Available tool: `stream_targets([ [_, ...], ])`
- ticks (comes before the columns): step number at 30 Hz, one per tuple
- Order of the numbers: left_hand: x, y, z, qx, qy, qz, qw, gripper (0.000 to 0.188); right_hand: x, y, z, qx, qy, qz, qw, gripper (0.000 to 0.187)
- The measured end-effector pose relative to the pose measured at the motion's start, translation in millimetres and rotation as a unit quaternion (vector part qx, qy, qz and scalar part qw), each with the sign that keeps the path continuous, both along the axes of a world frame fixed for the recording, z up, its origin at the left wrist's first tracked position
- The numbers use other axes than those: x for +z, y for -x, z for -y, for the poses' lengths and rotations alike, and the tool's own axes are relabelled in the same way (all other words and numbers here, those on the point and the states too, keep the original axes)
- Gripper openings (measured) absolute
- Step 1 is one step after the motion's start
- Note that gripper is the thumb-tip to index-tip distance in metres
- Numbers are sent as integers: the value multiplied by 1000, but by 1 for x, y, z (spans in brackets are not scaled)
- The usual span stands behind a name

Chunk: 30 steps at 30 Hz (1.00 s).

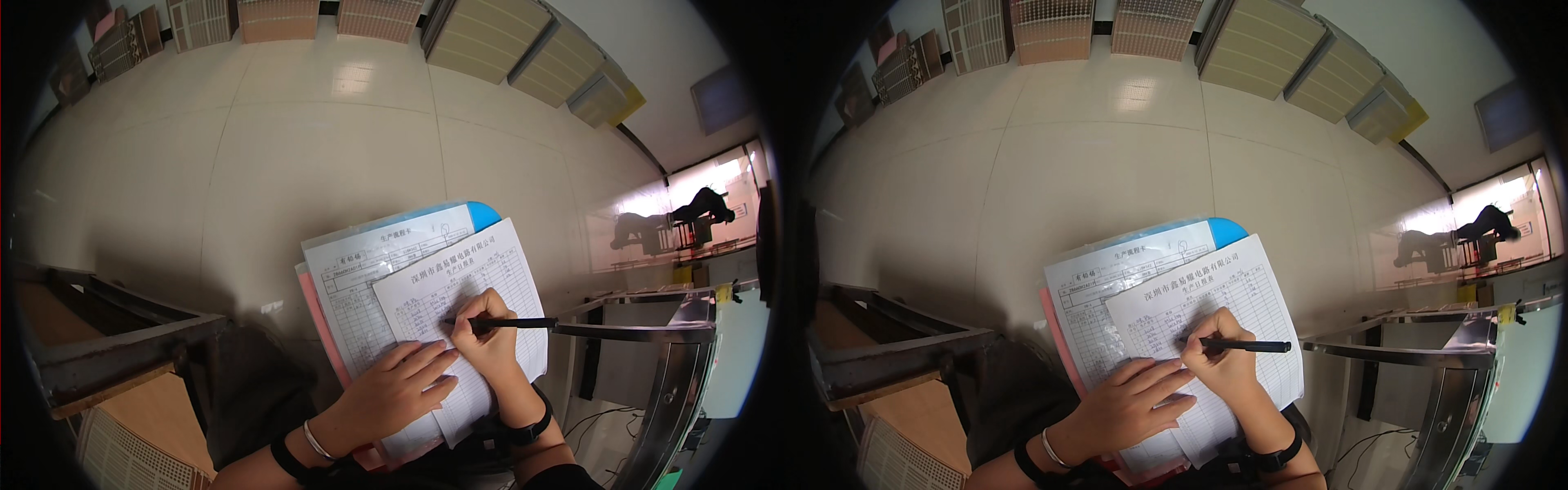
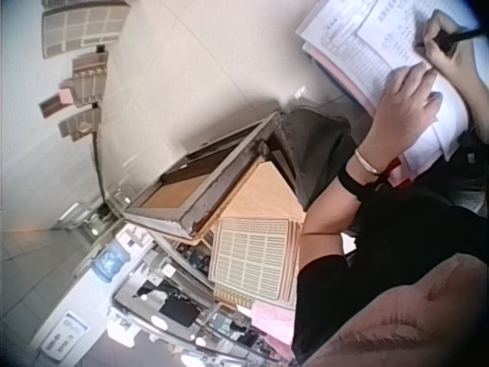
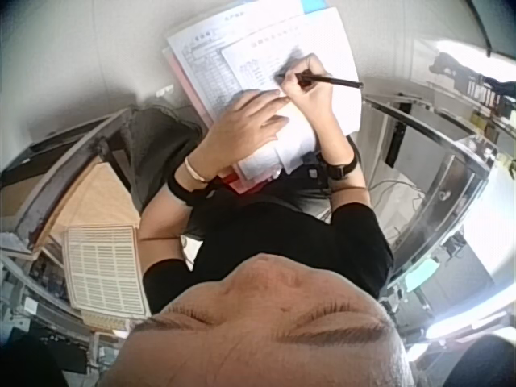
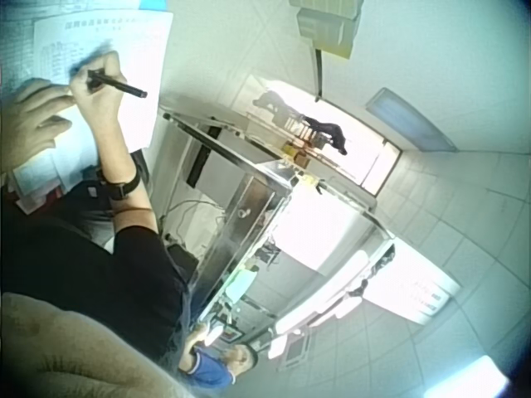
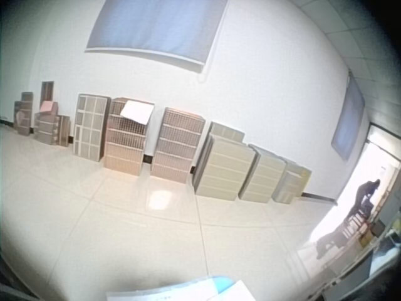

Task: The user is inspecting air filters and filling out corresponding paperwork.

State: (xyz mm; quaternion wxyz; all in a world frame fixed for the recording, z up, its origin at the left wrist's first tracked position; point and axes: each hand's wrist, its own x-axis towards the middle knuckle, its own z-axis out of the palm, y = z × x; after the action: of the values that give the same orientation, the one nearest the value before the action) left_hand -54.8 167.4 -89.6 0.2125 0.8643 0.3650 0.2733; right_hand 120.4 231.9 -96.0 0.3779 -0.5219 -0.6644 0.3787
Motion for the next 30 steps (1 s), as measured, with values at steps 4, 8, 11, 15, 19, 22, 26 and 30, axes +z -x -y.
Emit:
stream_targets([
  [4,2,1,-1,4,-5,-4,1000,33,2,2,-1,-15,11,-25,1000,17],
  [8,0,1,1,1,-9,-6,1000,34,-1,-1,1,-7,17,-16,1000,16],
  [11,1,1,1,1,-14,-6,1000,34,0,-2,1,-4,12,-10,1000,16],
  [15,1,-1,2,0,-3,4,1000,35,-1,-6,0,-22,31,-84,996,15],
  [19,4,0,1,-2,4,6,1000,35,2,-7,-4,-28,26,-53,998,16],
  [22,4,0,0,1,3,4,1000,35,3,-7,-3,-19,33,-48,998,16],
  [26,4,-1,-1,2,6,12,1000,34,2,-7,-4,-5,23,-30,999,16],
  [30,4,-1,-1,3,8,13,1000,33,0,-8,-3,-6,21,-14,1000,17],
])
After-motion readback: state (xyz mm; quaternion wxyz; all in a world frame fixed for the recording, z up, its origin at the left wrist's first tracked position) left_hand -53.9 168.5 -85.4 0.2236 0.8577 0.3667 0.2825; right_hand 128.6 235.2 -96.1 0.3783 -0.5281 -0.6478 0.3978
